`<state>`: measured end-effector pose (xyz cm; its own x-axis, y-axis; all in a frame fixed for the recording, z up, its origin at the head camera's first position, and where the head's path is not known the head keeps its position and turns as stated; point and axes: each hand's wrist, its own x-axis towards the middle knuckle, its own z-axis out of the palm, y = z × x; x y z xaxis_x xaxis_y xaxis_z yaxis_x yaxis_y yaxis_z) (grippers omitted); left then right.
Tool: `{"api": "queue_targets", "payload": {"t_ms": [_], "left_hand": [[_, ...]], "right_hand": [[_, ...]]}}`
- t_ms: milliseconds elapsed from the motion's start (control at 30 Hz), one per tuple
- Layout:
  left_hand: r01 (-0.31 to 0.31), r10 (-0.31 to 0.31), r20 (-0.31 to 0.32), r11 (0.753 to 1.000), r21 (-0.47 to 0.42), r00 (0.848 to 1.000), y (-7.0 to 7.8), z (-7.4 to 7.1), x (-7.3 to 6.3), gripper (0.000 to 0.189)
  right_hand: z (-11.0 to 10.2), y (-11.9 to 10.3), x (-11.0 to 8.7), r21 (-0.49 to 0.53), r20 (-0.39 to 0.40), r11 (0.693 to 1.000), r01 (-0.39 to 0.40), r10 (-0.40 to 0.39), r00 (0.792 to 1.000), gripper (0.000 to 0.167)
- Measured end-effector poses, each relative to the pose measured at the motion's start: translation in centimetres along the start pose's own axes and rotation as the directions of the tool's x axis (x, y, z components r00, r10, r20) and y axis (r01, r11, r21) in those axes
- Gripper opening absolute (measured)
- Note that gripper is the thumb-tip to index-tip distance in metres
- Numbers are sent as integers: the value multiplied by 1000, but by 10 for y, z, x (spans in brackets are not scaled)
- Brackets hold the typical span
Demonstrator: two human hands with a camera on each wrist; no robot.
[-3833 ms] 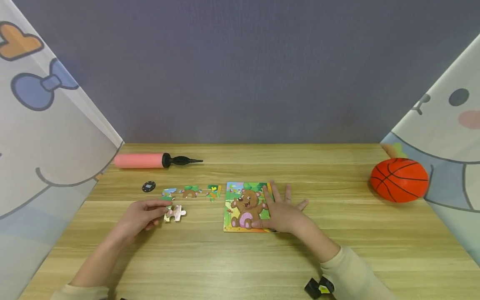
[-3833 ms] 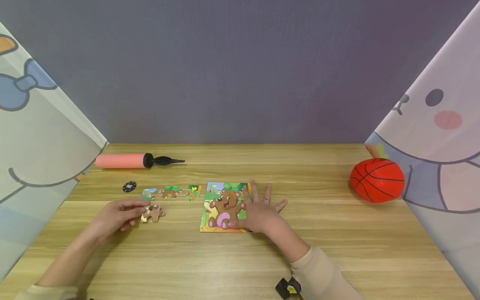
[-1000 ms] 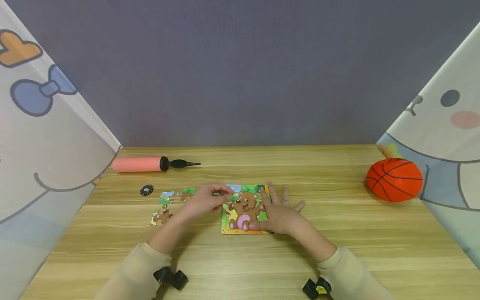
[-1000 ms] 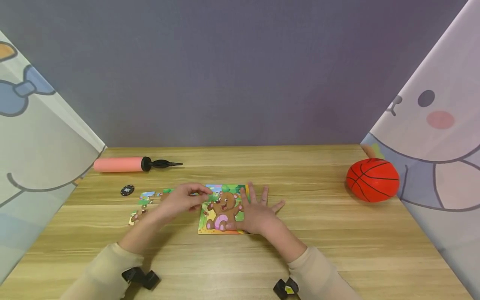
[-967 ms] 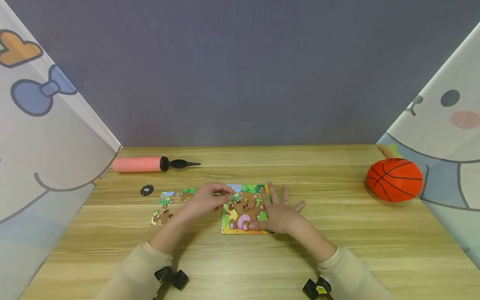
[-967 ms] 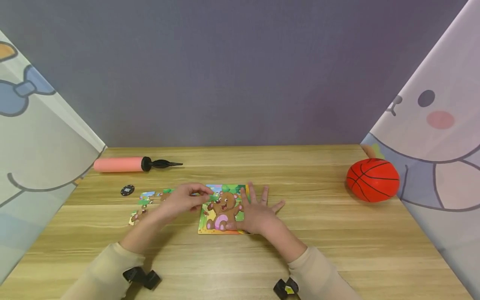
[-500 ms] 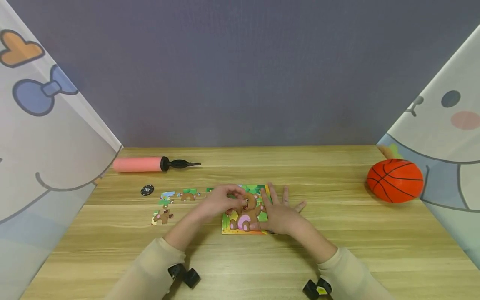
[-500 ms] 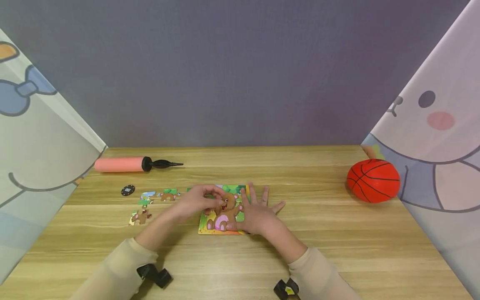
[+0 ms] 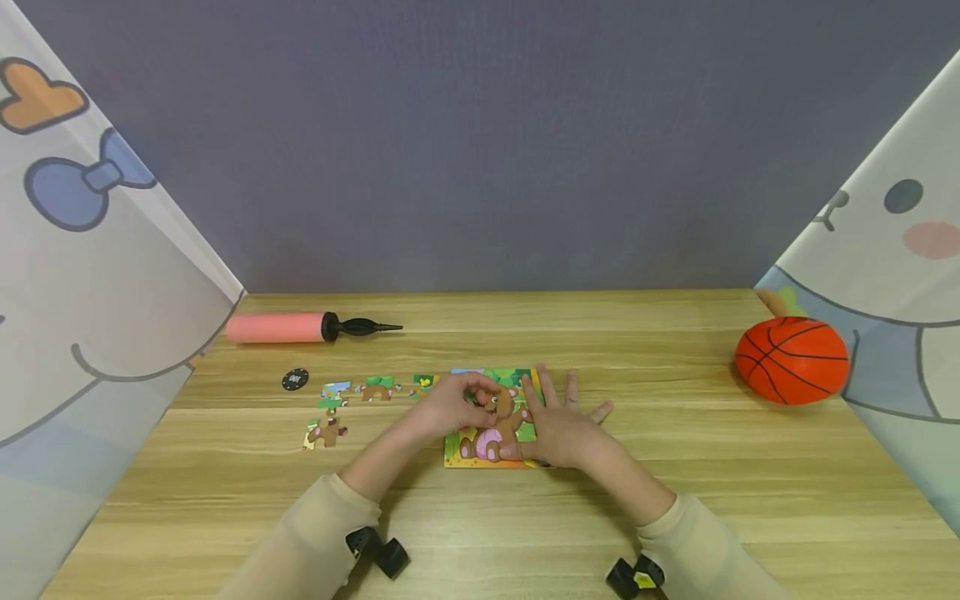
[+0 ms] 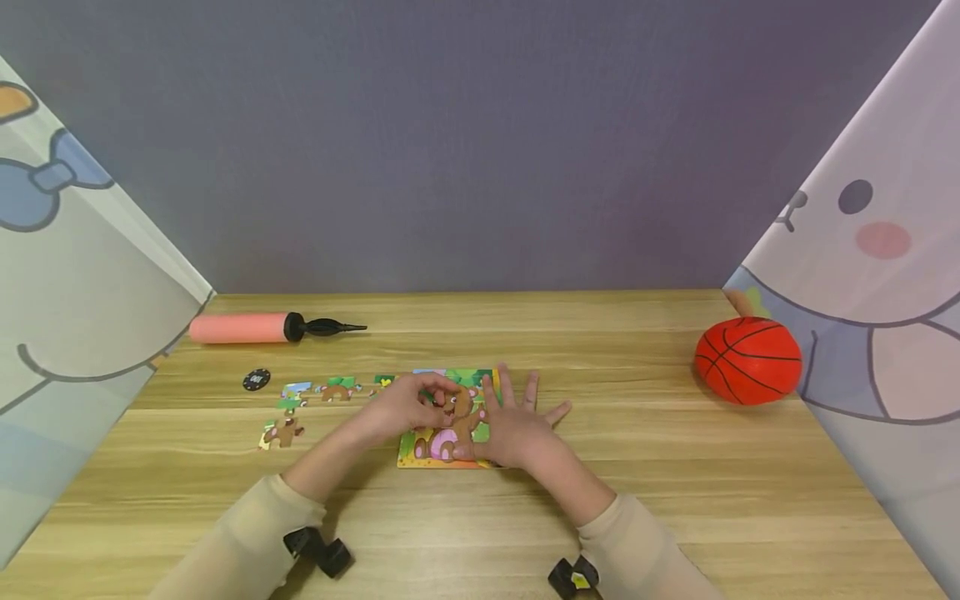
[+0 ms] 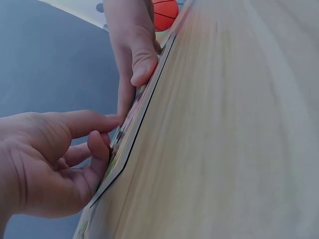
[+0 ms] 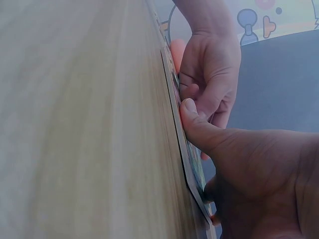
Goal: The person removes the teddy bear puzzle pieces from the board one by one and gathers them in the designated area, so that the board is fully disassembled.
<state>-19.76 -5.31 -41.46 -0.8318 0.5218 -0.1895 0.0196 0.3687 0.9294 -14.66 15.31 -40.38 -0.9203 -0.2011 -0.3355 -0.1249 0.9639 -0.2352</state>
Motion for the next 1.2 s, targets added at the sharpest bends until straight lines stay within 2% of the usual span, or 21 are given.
{"api": "queue_targets", "payload": {"t_ms": [367,567,800,1000,1200], "left_hand": [[-2,2,3,999,47,1000,1,3,0,60],[-12,12,6,999,42,1000,2,4,0,57],[-13,13,3,996,93,1000,4,5,-1,53],[-20,20,9,997,68,1000,4,4,-1,53],[-8,8,-9,1000,3,1000,1,2,-1,46]], "right_hand": [[0,0,0,14,3,1000,-1,1,1000,124],[0,0,0,23,-4,1000,0,0,1000,124],[0,1,0,21,-2,1000,1,-1,1000,124],[0,1,1,21,-1,1000,4,-4,1000,123],[0,1,1,11,3,1000,-2,2,1000,123]]}}
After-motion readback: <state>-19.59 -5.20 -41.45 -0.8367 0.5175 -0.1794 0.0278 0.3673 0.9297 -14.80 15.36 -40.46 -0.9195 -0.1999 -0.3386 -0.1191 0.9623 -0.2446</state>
